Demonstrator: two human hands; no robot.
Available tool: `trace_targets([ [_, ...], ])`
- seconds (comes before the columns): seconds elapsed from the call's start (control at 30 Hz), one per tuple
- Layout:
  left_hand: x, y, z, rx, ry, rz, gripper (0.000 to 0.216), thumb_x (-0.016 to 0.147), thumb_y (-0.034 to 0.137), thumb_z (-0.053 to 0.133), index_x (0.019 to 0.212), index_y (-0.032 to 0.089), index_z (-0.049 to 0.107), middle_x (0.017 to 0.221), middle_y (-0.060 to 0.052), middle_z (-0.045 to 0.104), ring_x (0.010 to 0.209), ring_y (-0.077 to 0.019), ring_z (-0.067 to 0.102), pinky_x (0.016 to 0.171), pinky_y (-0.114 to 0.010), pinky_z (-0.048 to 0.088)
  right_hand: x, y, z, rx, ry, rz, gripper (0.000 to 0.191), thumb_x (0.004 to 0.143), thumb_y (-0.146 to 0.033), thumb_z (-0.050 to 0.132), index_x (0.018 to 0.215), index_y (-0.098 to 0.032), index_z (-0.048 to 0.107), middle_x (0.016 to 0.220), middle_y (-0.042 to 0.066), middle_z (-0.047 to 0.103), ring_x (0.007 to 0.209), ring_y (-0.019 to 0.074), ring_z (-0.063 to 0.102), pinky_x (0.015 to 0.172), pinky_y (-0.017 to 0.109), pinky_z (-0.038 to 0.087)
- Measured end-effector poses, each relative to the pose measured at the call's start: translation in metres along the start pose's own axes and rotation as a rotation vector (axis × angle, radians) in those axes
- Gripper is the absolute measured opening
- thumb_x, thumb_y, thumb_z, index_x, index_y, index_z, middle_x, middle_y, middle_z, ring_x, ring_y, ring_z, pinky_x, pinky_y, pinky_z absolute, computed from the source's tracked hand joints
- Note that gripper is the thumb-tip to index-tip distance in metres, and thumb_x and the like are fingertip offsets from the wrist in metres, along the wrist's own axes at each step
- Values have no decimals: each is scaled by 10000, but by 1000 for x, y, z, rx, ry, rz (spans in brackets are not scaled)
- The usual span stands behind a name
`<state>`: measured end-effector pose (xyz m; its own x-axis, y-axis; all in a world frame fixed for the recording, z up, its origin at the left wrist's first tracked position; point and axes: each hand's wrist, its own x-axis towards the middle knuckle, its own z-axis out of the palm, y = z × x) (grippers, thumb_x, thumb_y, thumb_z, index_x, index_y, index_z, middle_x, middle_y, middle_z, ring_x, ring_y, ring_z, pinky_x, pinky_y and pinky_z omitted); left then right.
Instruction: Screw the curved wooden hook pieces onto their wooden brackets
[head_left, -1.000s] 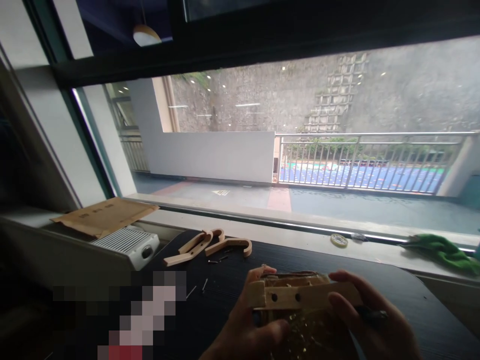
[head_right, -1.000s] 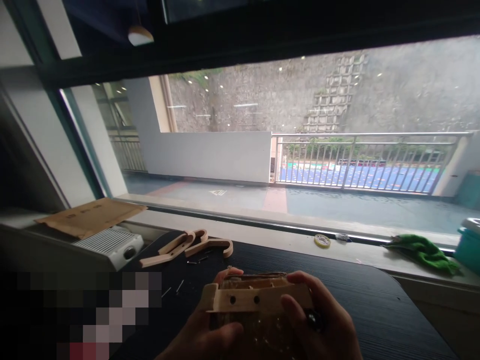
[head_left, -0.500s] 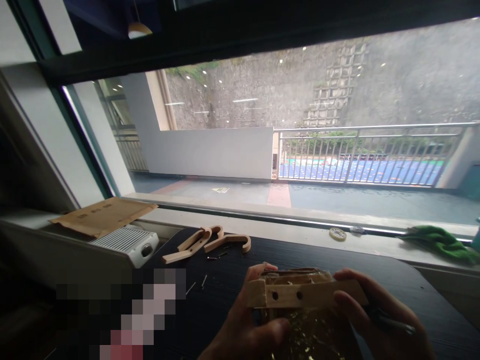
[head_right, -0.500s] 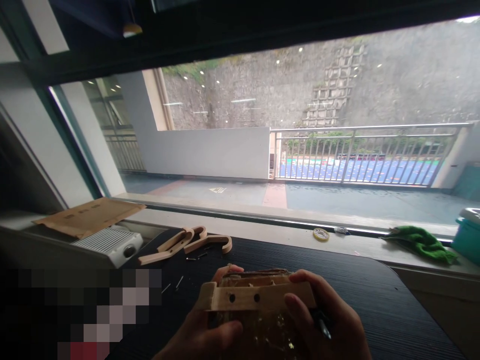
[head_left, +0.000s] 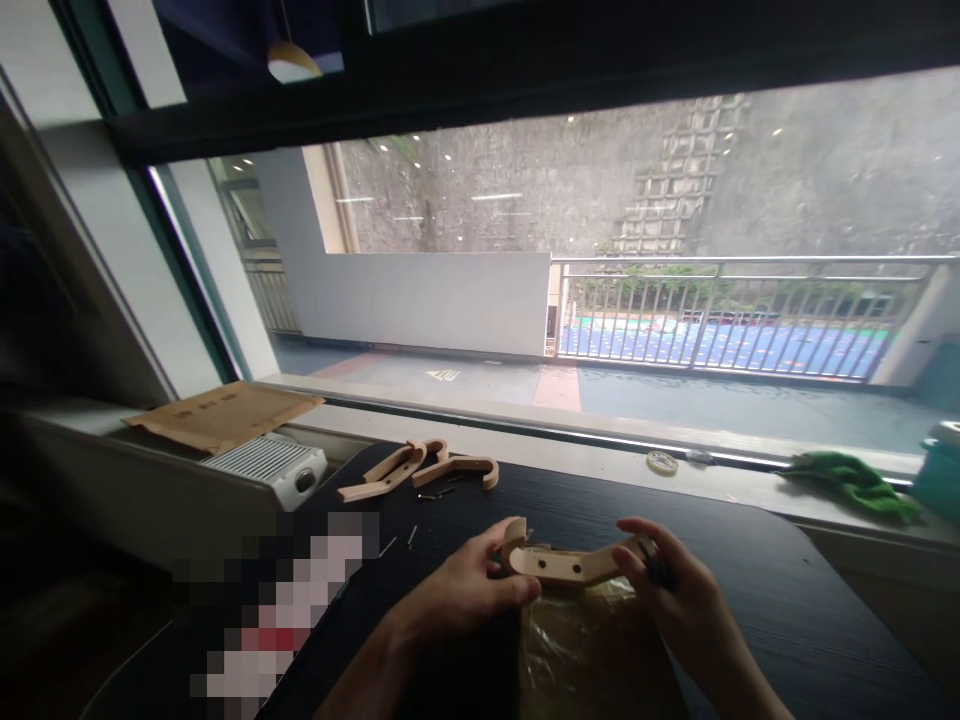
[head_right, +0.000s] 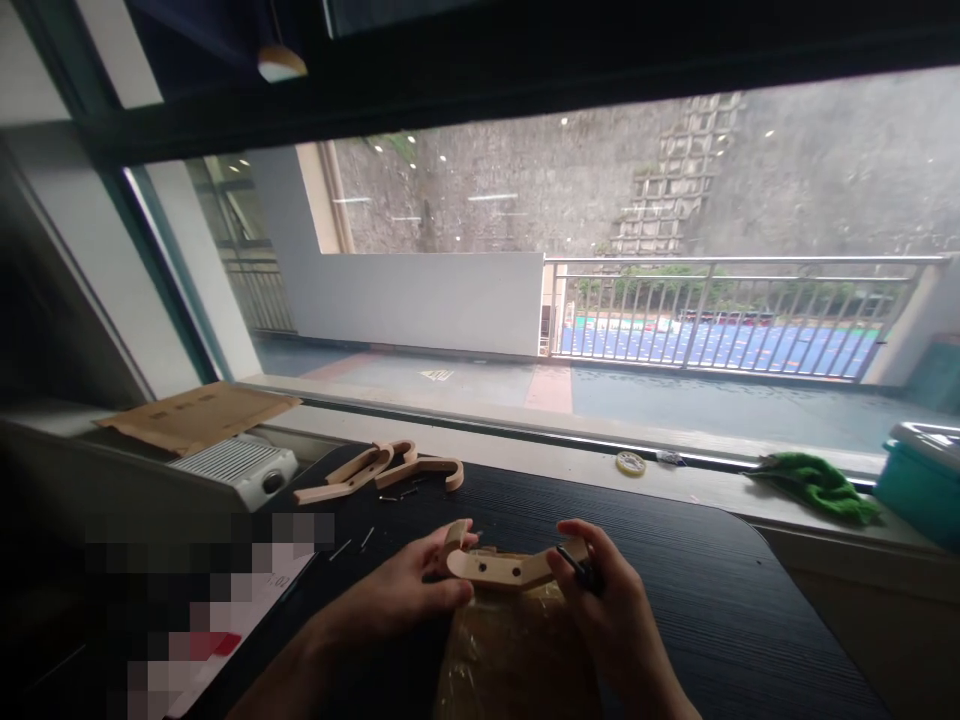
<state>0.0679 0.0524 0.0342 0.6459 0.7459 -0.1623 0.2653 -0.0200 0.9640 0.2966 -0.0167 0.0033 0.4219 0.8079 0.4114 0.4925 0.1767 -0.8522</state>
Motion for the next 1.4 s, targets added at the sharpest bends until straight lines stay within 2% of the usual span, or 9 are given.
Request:
trace_targets([
  [0.07, -10, 13, -16, 130, 108, 0, 733, 744, 440, 621, 1375, 172, 362, 1374, -117, 451, 1227, -281, 444, 987, -344, 378, -2, 1, 0, -17, -16, -12, 429, 730, -520, 579, 990, -183, 634, 593, -30, 537, 517, 120, 481, 513, 228, 413],
  [0.27, -36, 38, -73, 821, 505, -26, 307, 798, 375, 496, 944, 196, 698, 984, -51, 698, 971, -237, 605, 853, -312, 419, -2, 8, -4, -97, -31, -18, 462, 744, -541, 548, 1039, -195, 628, 608, -13, 593, 541, 135, 540, 519, 224, 431],
  [0.33, -39, 31, -87, 1088, 507, -138, 273, 799, 293, 460, 818, 210, 719, 896, -42, 711, 901, -218, 625, 851, -319, 402, 1, 12, -6, -110, -69, -17, 475, 714, -538, 573, 1036, -195, 637, 601, -13, 613, 544, 145, 570, 518, 222, 449],
  [0.53, -36, -3, -100, 1195, 497, -257, 165, 688, 227, 558, 663, 196, 719, 819, -87, 717, 904, -270, 621, 888, -419, 354, 6, 22, -10, -138, -142, -16, 503, 683, -531, 602, 1048, -187, 636, 689, 13, 681, 611, 172, 632, 518, 219, 482],
  [0.97, -24, -13, -89, 1308, 483, -255, 129, 644, 119, 536, 620, 160, 656, 789, -112, 695, 948, -284, 578, 896, -410, 342, -1, 7, -8, -143, -97, -69, 476, 776, -535, 528, 1081, -175, 598, 637, -7, 603, 552, 131, 548, 548, 224, 447],
  [1.1, -26, 11, -82, 1283, 535, -181, 160, 729, 177, 474, 684, 171, 628, 786, -70, 670, 842, -230, 596, 873, -387, 365, 0, 3, -8, -131, -107, -87, 486, 792, -531, 501, 1099, -165, 592, 625, -3, 588, 551, 135, 530, 547, 238, 442],
  [1.17, -27, 36, -69, 1076, 563, -75, 179, 764, 257, 467, 774, 184, 630, 767, -39, 650, 766, -201, 596, 742, -318, 421, 1, 3, -7, -116, -99, -83, 482, 787, -523, 504, 1097, -165, 598, 634, 2, 595, 556, 136, 531, 557, 242, 442],
  [1.3, -17, 84, -26, 852, 318, 261, 209, 777, 311, 489, 801, 180, 651, 806, -22, 637, 788, -172, 576, 704, -264, 432, 0, 2, -4, -68, -34, -63, 456, 781, -512, 498, 1047, -161, 615, 671, 18, 617, 594, 150, 548, 589, 257, 443],
  [1.4, 2, 97, 3, 878, 114, 352, 184, 760, 251, 523, 802, 179, 687, 862, -34, 646, 885, -184, 559, 774, -277, 421, 0, 1, -3, -45, -37, -45, 437, 774, -513, 498, 1009, -166, 619, 722, 32, 639, 654, 171, 577, 616, 271, 450],
])
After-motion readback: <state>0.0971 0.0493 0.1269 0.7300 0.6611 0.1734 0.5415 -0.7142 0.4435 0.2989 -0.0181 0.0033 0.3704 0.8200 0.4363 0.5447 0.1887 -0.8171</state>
